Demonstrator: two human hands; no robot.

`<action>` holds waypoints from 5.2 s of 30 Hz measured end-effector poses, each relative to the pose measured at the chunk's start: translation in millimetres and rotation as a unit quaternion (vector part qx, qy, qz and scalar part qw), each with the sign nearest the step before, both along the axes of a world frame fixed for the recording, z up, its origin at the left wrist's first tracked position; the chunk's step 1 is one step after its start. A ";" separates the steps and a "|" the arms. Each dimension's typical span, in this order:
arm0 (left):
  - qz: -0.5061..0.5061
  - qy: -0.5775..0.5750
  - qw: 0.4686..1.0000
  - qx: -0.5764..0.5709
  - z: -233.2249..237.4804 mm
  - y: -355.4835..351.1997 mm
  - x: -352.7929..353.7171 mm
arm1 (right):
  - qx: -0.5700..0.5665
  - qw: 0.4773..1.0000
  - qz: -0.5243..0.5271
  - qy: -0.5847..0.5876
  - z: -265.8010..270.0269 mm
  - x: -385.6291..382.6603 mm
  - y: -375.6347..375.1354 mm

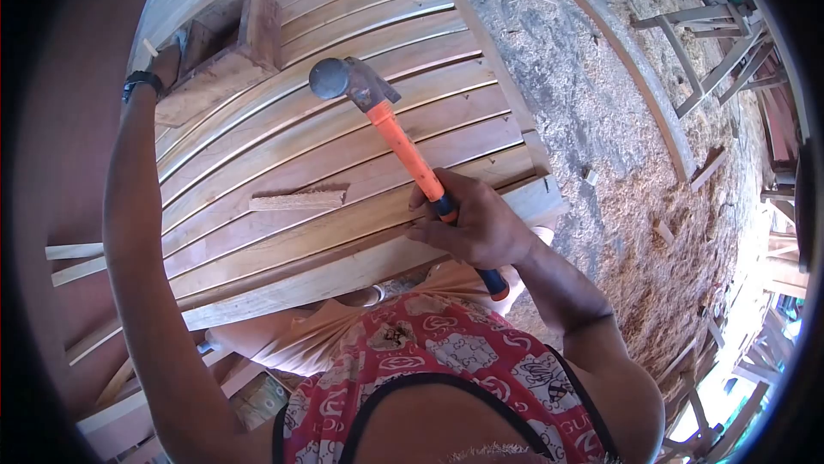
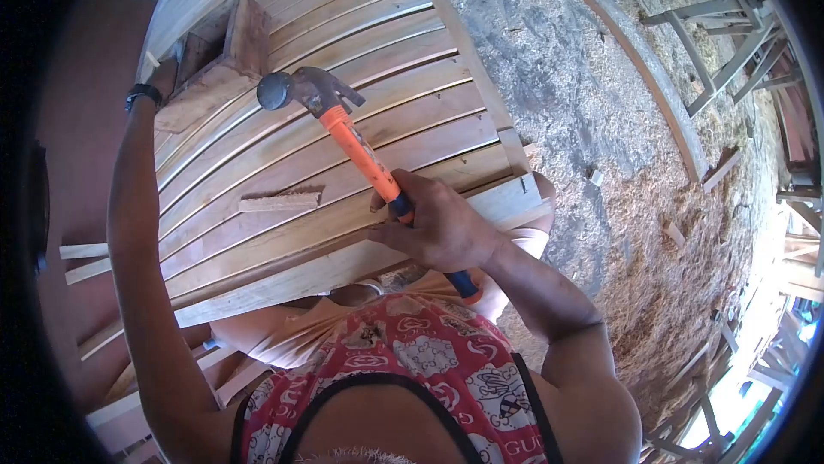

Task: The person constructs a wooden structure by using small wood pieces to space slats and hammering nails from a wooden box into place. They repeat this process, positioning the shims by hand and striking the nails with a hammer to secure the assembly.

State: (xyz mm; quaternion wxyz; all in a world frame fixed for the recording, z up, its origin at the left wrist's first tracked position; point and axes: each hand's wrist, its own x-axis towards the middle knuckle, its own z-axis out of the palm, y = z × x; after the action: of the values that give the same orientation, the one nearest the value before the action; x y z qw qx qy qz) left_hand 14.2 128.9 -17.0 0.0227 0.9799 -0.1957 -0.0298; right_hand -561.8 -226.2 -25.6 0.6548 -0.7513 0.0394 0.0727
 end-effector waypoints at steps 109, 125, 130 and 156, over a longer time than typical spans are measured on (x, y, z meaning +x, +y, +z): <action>-0.348 -0.127 0.883 -0.288 -60.0 -180.8 -299.1 | -0.492 0.857 0.102 -0.117 50.6 24.0 -6.0; -0.304 -0.006 0.921 -0.242 -43.1 -194.1 -294.0 | -0.378 0.862 0.226 -0.251 28.3 76.5 33.0; -0.276 -0.043 0.904 -0.325 -56.7 -190.0 -306.7 | -0.194 0.948 -0.002 -0.253 89.5 59.7 -84.8; -0.305 -0.097 0.898 -0.301 -53.0 -188.3 -313.8 | -0.524 0.819 0.013 -0.233 81.7 121.8 -117.8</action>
State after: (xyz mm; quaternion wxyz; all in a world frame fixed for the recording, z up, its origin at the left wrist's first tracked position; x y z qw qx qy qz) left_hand -299.7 -59.4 -69.9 0.2874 0.8169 -0.4854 0.1201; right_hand -440.0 -344.0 56.2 0.1509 -0.9759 -0.0922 -0.1276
